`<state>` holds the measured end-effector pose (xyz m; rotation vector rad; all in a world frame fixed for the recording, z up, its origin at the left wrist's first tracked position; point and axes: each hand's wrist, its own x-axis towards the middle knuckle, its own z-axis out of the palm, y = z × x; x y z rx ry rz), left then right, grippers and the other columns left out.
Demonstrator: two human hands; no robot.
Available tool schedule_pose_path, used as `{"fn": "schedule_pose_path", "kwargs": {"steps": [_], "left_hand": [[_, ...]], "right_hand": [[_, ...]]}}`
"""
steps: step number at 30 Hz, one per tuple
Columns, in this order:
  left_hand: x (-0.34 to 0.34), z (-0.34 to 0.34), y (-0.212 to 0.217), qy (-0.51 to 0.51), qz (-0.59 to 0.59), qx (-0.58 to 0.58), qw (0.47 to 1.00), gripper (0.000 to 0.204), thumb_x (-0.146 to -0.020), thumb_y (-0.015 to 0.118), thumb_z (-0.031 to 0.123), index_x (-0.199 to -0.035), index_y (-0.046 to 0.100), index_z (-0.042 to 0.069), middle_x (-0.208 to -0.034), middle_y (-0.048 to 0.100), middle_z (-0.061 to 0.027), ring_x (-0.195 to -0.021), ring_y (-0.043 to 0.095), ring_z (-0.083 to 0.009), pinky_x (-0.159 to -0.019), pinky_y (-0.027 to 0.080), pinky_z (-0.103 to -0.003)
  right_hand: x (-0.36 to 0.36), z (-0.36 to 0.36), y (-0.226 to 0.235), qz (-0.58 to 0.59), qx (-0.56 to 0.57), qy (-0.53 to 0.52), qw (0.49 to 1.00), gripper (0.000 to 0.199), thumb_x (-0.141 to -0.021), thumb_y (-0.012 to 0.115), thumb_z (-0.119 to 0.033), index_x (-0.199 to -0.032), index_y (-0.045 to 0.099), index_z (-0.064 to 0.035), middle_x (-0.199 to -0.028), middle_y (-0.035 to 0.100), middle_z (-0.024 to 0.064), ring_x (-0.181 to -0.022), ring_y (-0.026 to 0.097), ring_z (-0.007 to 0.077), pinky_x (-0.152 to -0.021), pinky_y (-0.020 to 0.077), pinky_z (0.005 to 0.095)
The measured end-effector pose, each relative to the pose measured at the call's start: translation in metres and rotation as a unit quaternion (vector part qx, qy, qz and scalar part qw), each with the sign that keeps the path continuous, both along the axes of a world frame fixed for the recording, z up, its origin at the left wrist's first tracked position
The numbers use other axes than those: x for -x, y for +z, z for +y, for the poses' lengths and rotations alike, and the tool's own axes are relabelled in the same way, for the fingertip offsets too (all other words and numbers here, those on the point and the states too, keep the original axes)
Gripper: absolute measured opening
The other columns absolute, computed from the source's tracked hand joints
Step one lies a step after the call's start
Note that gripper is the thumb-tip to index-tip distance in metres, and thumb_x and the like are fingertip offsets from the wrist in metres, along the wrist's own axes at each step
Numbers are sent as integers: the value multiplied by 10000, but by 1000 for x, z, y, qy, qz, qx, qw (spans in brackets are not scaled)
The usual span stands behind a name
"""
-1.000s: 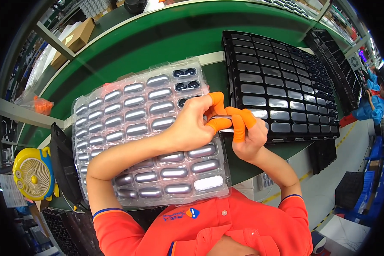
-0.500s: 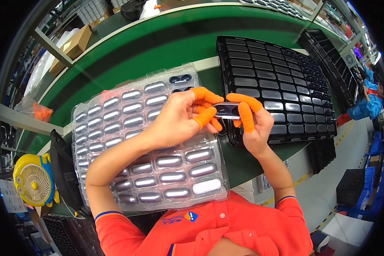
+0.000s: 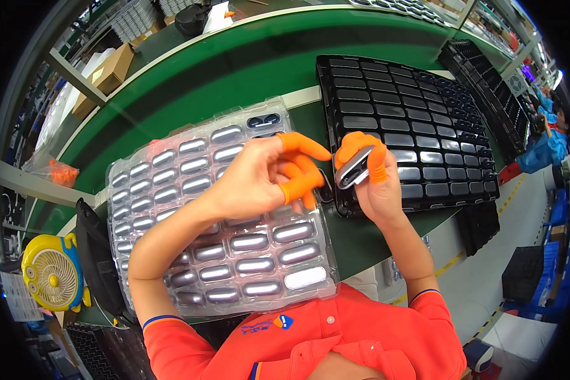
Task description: The person sorts small electronic components by hand, placing them into a component tray on an assembly line.
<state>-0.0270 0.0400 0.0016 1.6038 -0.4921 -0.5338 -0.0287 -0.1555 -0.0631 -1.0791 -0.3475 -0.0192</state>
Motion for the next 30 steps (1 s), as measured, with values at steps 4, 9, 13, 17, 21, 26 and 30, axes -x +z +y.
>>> {"fn": "schedule_pose_path", "kwargs": {"steps": [4, 9, 13, 17, 21, 26, 30], "left_hand": [[-2, 1, -7, 66, -214, -110, 968, 264, -817, 591, -14, -1080, 565, -19, -858, 610, -69, -713, 615, -115, -597, 499, -229], [-1, -5, -17, 47, -257, -113, 959, 304, -798, 616, -9, -1099, 570, -7, -820, 604, -53, -673, 590, -92, -597, 487, -226], [4, -7, -19, 18, -271, -75, 960, 249, -798, 607, -17, -1045, 572, -19, -774, 609, -61, -637, 601, -107, -566, 484, -232], [8, -12, -37, 33, -290, -86, 953, 179, -798, 601, -24, -972, 560, -35, -756, 616, -83, -607, 615, -133, -542, 487, -242], [12, -17, -45, 56, -309, -65, 947, 193, -753, 578, -33, -945, 555, -34, -674, 563, -164, -607, 588, -332, -505, 459, -333], [5, -11, -33, 14, -231, -65, 971, 180, -769, 546, -50, -949, 535, -37, -661, 576, -137, -557, 592, -262, -488, 466, -305], [3, -12, -28, 13, -120, -26, 992, 145, -788, 516, -65, -928, 536, -33, -661, 594, -112, -530, 598, -193, -476, 467, -281]], "right_hand": [[-3, -11, 1, 25, 16, 144, 989, 474, -889, 466, -467, -898, 563, -3, -729, 578, 64, -623, 572, 126, -504, 415, 205], [1, -5, 2, -10, 166, 124, 978, 497, -907, 440, -466, -868, 577, 11, -675, 567, 53, -531, 525, 96, -470, 400, 208], [9, 1, 14, 39, 239, 69, 968, 503, -930, 424, -436, -823, 595, 25, -629, 556, 31, -494, 487, 71, -444, 378, 207], [17, 12, 5, -34, 300, -2, 953, 510, -941, 413, -420, -792, 608, 27, -596, 544, 23, -469, 465, 64, -429, 351, 202], [22, 19, -2, -79, 309, -24, 947, 532, -943, 394, -435, -795, 607, 30, -576, 534, 14, -464, 458, 58, -418, 334, 202], [15, 8, 11, 63, 285, 75, 953, 531, -959, 365, -405, -797, 596, 45, -569, 533, 33, -456, 464, 69, -412, 338, 214], [13, 9, 11, 37, 313, 49, 948, 543, -961, 352, -408, -769, 587, 42, -550, 521, 28, -453, 462, 71, -409, 334, 219]]}}
